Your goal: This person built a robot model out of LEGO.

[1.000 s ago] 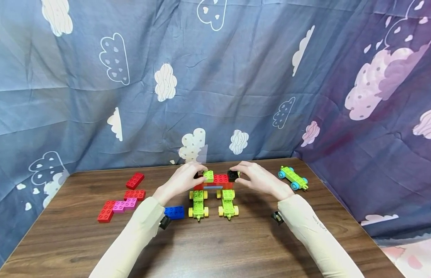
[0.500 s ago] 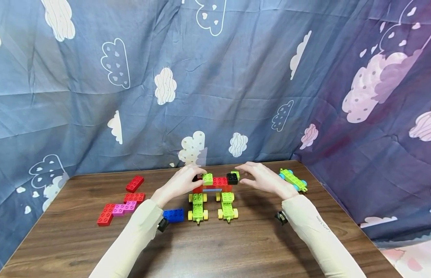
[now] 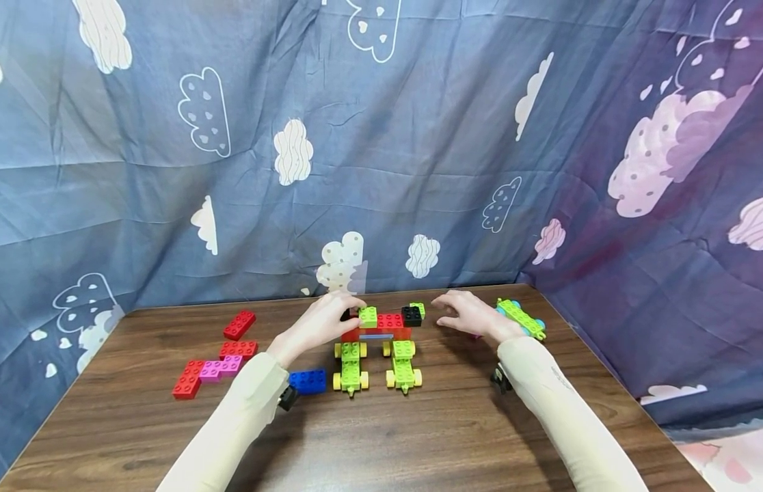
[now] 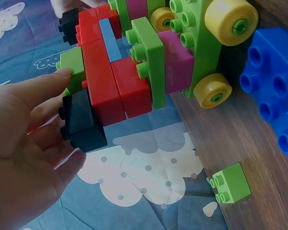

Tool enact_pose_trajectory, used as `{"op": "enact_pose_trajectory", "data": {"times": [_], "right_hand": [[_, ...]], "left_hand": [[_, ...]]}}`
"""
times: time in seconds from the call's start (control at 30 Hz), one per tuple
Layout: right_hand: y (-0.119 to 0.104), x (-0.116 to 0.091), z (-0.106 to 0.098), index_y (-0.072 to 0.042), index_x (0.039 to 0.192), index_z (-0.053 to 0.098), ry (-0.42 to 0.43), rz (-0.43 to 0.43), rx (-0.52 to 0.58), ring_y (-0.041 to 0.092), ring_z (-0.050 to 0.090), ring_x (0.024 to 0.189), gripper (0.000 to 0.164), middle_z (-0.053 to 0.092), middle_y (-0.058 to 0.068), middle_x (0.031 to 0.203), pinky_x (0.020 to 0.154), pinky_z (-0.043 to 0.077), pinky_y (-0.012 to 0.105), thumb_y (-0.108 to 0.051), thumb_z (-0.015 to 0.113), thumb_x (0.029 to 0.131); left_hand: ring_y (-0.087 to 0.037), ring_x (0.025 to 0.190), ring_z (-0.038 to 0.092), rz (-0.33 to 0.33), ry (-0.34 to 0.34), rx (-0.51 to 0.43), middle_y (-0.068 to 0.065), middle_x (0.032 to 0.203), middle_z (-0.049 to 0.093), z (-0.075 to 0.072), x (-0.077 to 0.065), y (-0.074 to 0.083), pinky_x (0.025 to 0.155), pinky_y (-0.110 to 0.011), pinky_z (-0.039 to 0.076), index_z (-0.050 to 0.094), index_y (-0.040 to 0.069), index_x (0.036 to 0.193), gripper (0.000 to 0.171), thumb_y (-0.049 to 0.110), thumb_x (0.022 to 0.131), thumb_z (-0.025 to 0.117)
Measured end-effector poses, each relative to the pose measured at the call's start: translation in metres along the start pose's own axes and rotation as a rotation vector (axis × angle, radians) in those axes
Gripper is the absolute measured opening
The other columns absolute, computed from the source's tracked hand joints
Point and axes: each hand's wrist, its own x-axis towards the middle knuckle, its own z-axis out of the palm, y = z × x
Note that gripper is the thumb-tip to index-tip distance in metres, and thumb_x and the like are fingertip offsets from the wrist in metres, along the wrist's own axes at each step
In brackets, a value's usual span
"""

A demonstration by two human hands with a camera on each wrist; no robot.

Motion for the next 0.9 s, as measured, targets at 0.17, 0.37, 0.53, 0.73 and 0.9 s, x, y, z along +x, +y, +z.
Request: {"op": "enact_pose_trajectory", "data": {"times": [0.17,0.37,0.53,0.73,0.9], "right_hand": [[0.008,0.005,0.009,0.002,0.121,0.065,-0.041,0.031,0.026,0.031,0.065,0.097,0.036,0.067,0.018,0.11,0.085,0.054,0.044,-0.015,0.071,0.09],[0.009,0.012,0.014,0.002,0.122,0.065,-0.073,0.052,0.025,0.032,0.063,0.11,0.036,0.066,0.018,0.119,0.094,0.052,0.048,-0.016,0.07,0.091],[0.009,0.017,0.018,0.002,0.122,0.065,-0.089,0.043,0.028,0.032,0.062,0.114,0.036,0.066,0.018,0.121,0.098,0.05,0.049,-0.016,0.07,0.091],[0.009,0.021,0.024,0.004,0.129,0.06,-0.121,0.049,0.03,0.037,0.057,0.123,0.045,0.061,0.022,0.131,0.104,0.046,0.052,-0.016,0.07,0.09],[0.012,0.02,0.029,0.004,0.137,0.054,-0.17,0.049,0.005,0.042,0.049,0.134,0.051,0.052,0.026,0.144,0.11,0.04,0.055,-0.015,0.067,0.092]], "left_hand": [[-0.024,0.11,0.064,-0.01,0.018,0.019,-0.008,0.117,0.071,0.0,0.0,-0.002,0.095,-0.042,0.053,0.071,0.008,0.117,0.027,0.02,0.093,0.068],[-0.022,0.106,0.064,-0.02,0.05,0.043,-0.006,0.114,0.072,0.001,0.0,-0.003,0.091,-0.041,0.054,0.072,0.01,0.114,0.026,0.02,0.091,0.068],[-0.024,0.11,0.063,-0.062,0.052,0.047,-0.007,0.116,0.072,0.0,0.001,-0.004,0.094,-0.043,0.053,0.071,0.01,0.115,0.027,0.021,0.091,0.068],[-0.024,0.108,0.063,-0.074,0.062,0.056,-0.007,0.114,0.072,0.0,0.002,-0.006,0.092,-0.042,0.054,0.072,0.01,0.114,0.026,0.02,0.091,0.068],[-0.024,0.111,0.063,-0.086,0.051,0.055,-0.006,0.117,0.072,0.002,0.001,-0.007,0.094,-0.042,0.053,0.072,0.01,0.115,0.027,0.021,0.091,0.068]]}}
